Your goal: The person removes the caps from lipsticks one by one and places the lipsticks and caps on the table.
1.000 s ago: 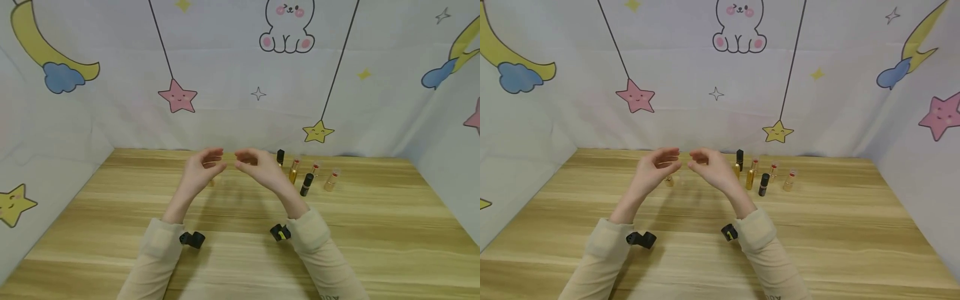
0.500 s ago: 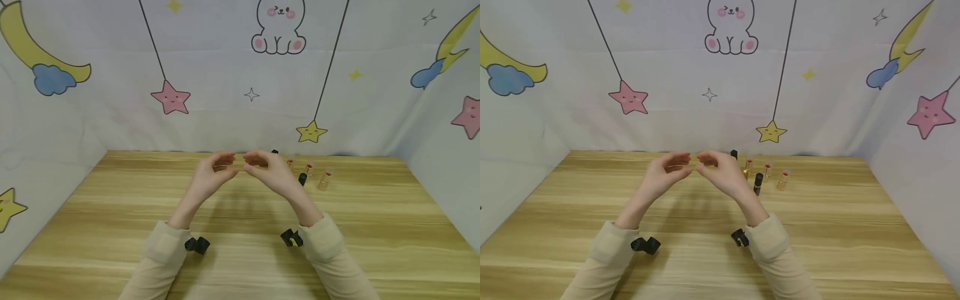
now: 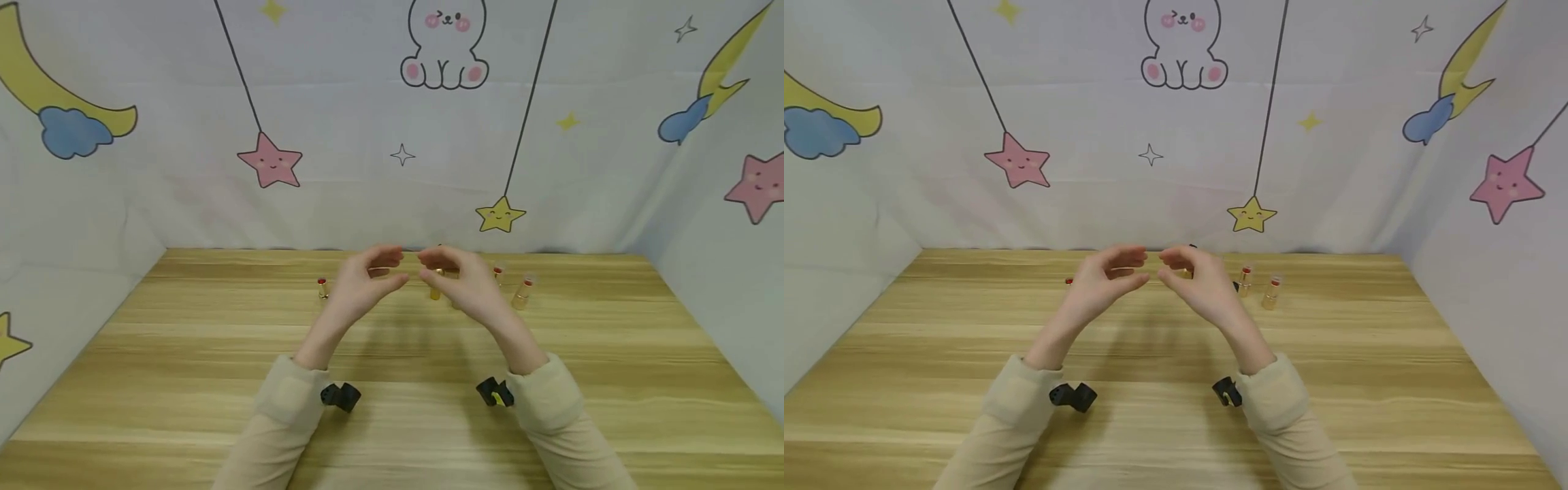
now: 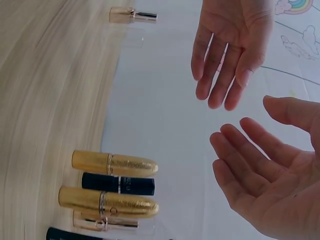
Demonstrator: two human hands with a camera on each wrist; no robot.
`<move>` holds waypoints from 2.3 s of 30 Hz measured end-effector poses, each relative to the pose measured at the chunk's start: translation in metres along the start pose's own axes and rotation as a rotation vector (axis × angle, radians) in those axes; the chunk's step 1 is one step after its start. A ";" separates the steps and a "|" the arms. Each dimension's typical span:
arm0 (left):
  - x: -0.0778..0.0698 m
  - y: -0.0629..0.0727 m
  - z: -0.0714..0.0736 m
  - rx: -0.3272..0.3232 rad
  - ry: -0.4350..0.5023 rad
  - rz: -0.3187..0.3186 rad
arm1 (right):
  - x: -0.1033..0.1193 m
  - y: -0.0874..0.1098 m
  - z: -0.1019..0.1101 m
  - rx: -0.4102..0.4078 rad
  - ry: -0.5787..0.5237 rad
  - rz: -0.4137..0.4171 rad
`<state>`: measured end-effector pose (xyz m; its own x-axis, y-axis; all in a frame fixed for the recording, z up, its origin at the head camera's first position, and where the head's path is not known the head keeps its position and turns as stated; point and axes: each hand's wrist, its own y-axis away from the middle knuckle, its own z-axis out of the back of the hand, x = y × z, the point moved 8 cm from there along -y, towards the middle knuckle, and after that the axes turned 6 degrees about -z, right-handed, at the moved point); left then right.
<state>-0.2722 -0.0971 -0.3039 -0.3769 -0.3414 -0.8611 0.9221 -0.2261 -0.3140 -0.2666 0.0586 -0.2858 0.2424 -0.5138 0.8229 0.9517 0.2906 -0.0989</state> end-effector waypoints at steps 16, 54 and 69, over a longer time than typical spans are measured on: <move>-0.001 -0.007 -0.049 0.106 0.032 0.000 | -0.023 0.011 0.034 -0.085 0.030 -0.027; 0.027 -0.008 -0.144 0.314 -0.117 0.115 | -0.088 0.021 0.053 -0.068 0.187 -0.061; 0.022 -0.011 -0.157 0.261 -0.213 0.077 | -0.094 0.019 0.048 -0.080 0.243 -0.081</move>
<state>-0.2773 0.0414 -0.3819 -0.3424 -0.5431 -0.7667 0.9053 -0.4090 -0.1145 -0.2803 0.1510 -0.3386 0.1936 -0.7146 0.6722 0.9794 0.1810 -0.0897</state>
